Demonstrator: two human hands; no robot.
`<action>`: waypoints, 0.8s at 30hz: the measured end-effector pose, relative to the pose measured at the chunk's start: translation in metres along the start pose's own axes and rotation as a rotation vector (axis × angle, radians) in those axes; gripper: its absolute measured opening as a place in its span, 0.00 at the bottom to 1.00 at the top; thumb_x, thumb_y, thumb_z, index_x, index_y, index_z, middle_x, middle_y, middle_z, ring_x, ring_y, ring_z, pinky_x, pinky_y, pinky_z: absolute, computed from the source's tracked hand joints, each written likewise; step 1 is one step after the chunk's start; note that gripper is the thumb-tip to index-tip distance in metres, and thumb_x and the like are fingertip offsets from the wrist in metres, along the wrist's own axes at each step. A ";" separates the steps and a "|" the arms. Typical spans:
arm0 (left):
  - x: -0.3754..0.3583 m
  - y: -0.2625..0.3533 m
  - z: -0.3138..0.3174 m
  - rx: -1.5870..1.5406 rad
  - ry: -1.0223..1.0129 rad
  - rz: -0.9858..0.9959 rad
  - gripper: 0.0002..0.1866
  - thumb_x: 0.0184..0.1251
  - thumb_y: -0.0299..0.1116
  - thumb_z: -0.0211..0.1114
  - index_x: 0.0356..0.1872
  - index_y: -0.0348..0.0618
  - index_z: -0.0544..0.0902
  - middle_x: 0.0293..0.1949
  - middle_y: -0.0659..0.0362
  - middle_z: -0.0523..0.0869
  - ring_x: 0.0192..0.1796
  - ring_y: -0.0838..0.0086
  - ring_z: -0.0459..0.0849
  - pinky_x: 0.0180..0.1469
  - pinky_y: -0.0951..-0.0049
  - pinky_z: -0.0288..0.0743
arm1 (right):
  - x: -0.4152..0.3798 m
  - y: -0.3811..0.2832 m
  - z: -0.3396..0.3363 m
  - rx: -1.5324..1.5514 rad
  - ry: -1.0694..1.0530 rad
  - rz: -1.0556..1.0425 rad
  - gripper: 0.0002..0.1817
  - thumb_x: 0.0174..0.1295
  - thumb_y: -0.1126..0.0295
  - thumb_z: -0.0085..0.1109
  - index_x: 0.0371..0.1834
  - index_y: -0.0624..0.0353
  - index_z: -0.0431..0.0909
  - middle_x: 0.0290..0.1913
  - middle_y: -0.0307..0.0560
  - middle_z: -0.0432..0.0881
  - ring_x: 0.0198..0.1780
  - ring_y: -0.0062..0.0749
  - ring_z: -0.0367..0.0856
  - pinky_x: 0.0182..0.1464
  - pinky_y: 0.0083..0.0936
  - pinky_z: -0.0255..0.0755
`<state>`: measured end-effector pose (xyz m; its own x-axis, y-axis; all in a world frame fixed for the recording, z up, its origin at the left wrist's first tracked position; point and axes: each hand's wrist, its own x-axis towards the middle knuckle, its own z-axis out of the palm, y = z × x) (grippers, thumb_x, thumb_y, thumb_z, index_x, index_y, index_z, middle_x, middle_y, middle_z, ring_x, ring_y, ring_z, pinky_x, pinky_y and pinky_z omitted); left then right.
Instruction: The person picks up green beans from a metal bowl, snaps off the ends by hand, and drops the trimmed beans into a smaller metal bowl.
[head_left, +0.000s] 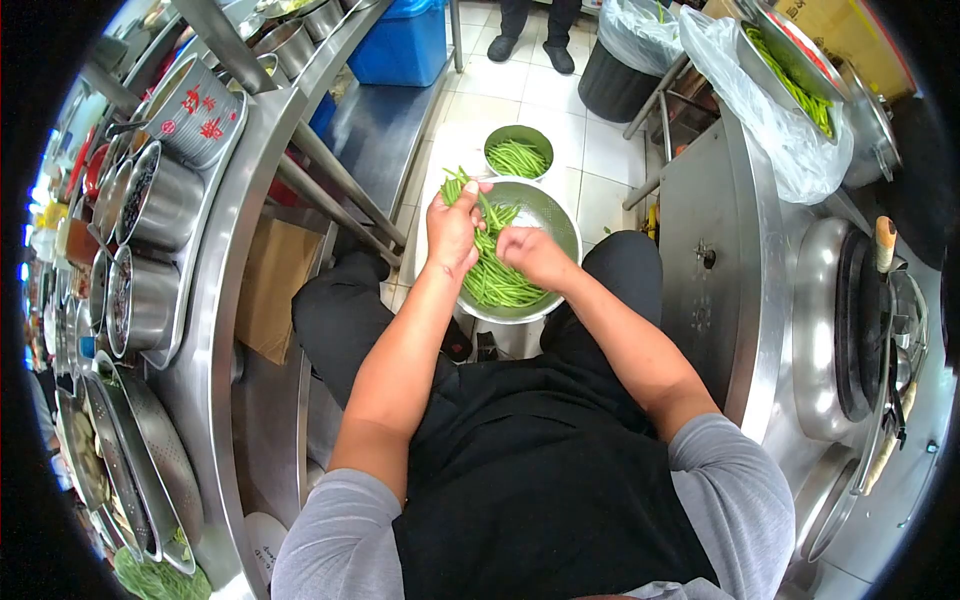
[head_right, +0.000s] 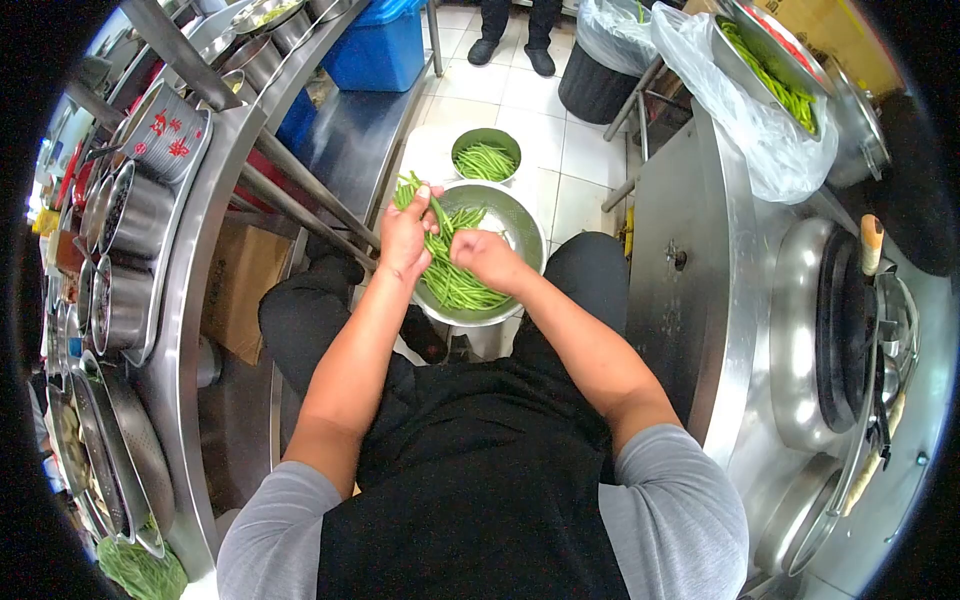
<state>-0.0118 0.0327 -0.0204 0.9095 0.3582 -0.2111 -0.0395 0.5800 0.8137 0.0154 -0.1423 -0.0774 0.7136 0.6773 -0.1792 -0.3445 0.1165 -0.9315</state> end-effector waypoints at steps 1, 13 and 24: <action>0.001 0.002 0.000 -0.014 0.028 0.016 0.08 0.79 0.30 0.64 0.52 0.40 0.82 0.44 0.56 0.91 0.24 0.84 0.70 0.27 0.78 0.70 | -0.004 0.003 0.005 -0.264 -0.066 -0.010 0.04 0.68 0.72 0.64 0.42 0.59 0.81 0.34 0.38 0.82 0.28 0.18 0.69 0.33 0.21 0.66; -0.006 -0.001 0.009 0.042 -0.083 0.099 0.06 0.78 0.28 0.63 0.50 0.41 0.79 0.51 0.52 0.91 0.24 0.85 0.71 0.28 0.79 0.71 | -0.006 -0.029 0.025 0.350 0.189 0.147 0.05 0.71 0.68 0.69 0.43 0.56 0.83 0.33 0.30 0.78 0.27 0.15 0.66 0.33 0.18 0.63; -0.009 0.012 0.012 0.155 -0.132 0.190 0.04 0.79 0.29 0.64 0.48 0.42 0.79 0.45 0.55 0.93 0.24 0.85 0.72 0.27 0.81 0.70 | 0.005 -0.023 0.000 0.668 0.142 0.049 0.05 0.74 0.71 0.60 0.44 0.58 0.83 0.33 0.35 0.79 0.29 0.21 0.68 0.34 0.24 0.66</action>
<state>-0.0152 0.0279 -0.0024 0.9382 0.3456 0.0170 -0.1597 0.3888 0.9074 0.0263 -0.1413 -0.0571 0.7449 0.5966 -0.2986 -0.6485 0.5424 -0.5341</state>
